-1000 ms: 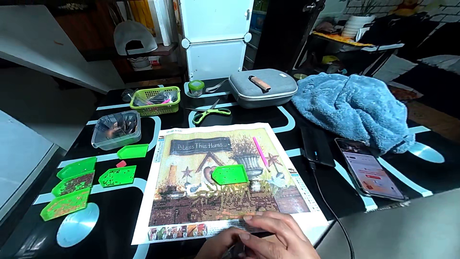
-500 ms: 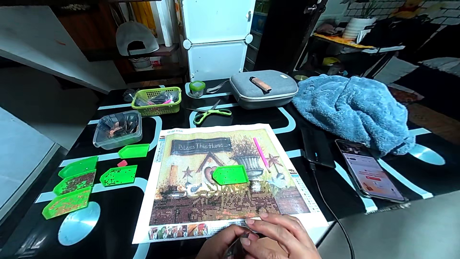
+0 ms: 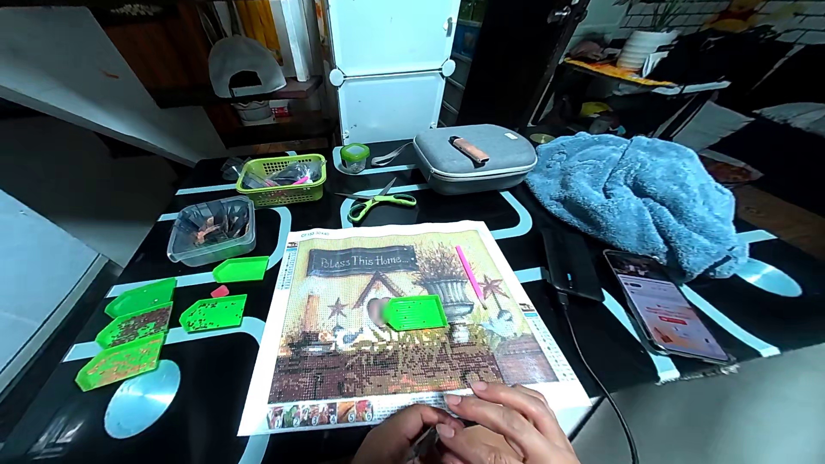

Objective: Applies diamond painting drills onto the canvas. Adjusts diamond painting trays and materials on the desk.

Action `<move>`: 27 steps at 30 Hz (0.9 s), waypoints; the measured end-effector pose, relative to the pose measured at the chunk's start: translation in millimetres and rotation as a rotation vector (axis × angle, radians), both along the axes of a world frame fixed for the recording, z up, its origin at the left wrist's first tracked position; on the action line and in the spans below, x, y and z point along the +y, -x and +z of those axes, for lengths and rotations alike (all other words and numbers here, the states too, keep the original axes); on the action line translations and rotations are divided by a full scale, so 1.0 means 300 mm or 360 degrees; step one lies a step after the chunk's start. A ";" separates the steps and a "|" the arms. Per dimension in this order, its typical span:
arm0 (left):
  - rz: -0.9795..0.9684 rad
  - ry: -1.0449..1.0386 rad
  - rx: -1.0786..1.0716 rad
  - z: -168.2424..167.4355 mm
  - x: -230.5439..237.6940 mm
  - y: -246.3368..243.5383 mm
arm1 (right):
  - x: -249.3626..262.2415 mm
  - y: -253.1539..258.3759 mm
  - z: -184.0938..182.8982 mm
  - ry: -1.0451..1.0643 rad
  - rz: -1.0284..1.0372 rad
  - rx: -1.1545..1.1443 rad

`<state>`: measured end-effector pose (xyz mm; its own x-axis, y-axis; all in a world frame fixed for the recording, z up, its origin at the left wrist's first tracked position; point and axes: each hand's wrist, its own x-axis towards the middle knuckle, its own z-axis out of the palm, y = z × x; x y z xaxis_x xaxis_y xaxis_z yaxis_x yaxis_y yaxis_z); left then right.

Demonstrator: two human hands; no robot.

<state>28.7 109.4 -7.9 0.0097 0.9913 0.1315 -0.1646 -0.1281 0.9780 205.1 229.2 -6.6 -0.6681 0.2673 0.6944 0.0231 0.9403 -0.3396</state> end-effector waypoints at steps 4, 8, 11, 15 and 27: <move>-0.0015 -0.0043 0.0048 -0.006 0.001 -0.001 | 0.000 0.000 0.010 0.0106 0.0039 -0.0011; -0.0014 -0.0027 0.0161 0.002 0.001 -0.005 | 0.001 -0.001 0.047 0.0433 0.0133 -0.0123; 0.0005 -0.0079 0.0258 -0.007 0.004 -0.001 | 0.006 -0.004 0.058 0.0448 0.0195 -0.0201; -0.0010 -0.0042 0.0348 -0.003 0.004 0.005 | 0.017 -0.009 0.071 0.0476 0.0277 -0.0248; -0.0174 -0.0042 0.0930 0.060 -0.007 0.025 | 0.011 0.007 0.178 0.0403 0.0558 -0.1121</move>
